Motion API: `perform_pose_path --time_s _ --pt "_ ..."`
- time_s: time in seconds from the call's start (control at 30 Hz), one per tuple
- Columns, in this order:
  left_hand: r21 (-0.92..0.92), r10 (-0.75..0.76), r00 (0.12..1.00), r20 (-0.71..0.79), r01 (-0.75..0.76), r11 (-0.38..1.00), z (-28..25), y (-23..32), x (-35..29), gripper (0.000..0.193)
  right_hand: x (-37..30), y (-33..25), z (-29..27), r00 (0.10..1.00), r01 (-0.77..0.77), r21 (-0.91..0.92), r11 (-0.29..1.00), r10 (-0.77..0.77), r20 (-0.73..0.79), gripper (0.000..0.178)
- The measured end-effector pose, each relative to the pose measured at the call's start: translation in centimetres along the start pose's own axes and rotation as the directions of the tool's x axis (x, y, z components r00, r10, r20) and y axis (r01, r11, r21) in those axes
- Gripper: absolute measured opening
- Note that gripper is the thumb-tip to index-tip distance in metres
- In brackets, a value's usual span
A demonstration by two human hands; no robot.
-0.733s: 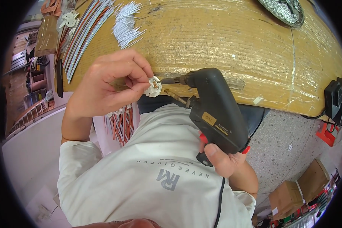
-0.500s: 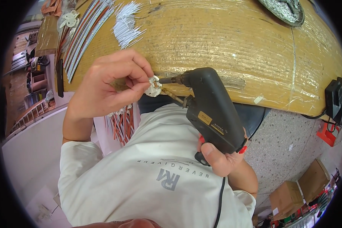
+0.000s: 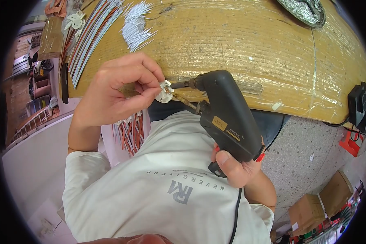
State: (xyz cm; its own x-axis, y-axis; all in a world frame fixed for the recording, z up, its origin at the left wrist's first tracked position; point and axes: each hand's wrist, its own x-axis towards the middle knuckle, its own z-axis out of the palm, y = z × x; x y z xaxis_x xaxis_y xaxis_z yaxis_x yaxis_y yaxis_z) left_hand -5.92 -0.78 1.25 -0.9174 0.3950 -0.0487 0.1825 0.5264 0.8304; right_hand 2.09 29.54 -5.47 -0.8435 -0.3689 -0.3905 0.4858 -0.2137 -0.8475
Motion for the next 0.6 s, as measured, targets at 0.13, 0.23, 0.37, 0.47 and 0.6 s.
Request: perform_pose_path --time_s 0.13,0.23,0.37,0.47,0.6 --pt "0.005 0.008 1.0 0.009 -0.008 1.0 -0.06 -0.1 0.0 0.005 -0.03 0.04 -0.08 1.0 -0.003 0.01 1.0 0.003 0.001 0.049" --pt "0.015 0.015 1.0 0.004 -0.015 1.0 -0.04 -0.11 -0.01 0.005 -0.02 -0.06 -0.1 1.0 -0.012 0.004 1.0 0.012 0.014 0.048" --pt "0.012 0.021 1.0 -0.001 -0.021 1.0 0.0 -0.21 -0.04 0.005 -0.02 -0.19 -0.08 1.0 -0.021 0.003 1.0 0.021 0.023 0.047" --pt "0.007 0.021 1.0 -0.009 -0.021 1.0 0.06 -0.26 -0.08 0.005 0.09 -0.17 -0.14 0.999 -0.005 0.005 1.0 0.005 0.036 0.048" --pt "-0.008 0.028 0.999 -0.015 -0.028 1.0 0.06 -0.43 -0.13 0.005 -0.02 -0.24 0.14 0.999 -0.03 -0.002 1.0 0.03 0.012 0.049"
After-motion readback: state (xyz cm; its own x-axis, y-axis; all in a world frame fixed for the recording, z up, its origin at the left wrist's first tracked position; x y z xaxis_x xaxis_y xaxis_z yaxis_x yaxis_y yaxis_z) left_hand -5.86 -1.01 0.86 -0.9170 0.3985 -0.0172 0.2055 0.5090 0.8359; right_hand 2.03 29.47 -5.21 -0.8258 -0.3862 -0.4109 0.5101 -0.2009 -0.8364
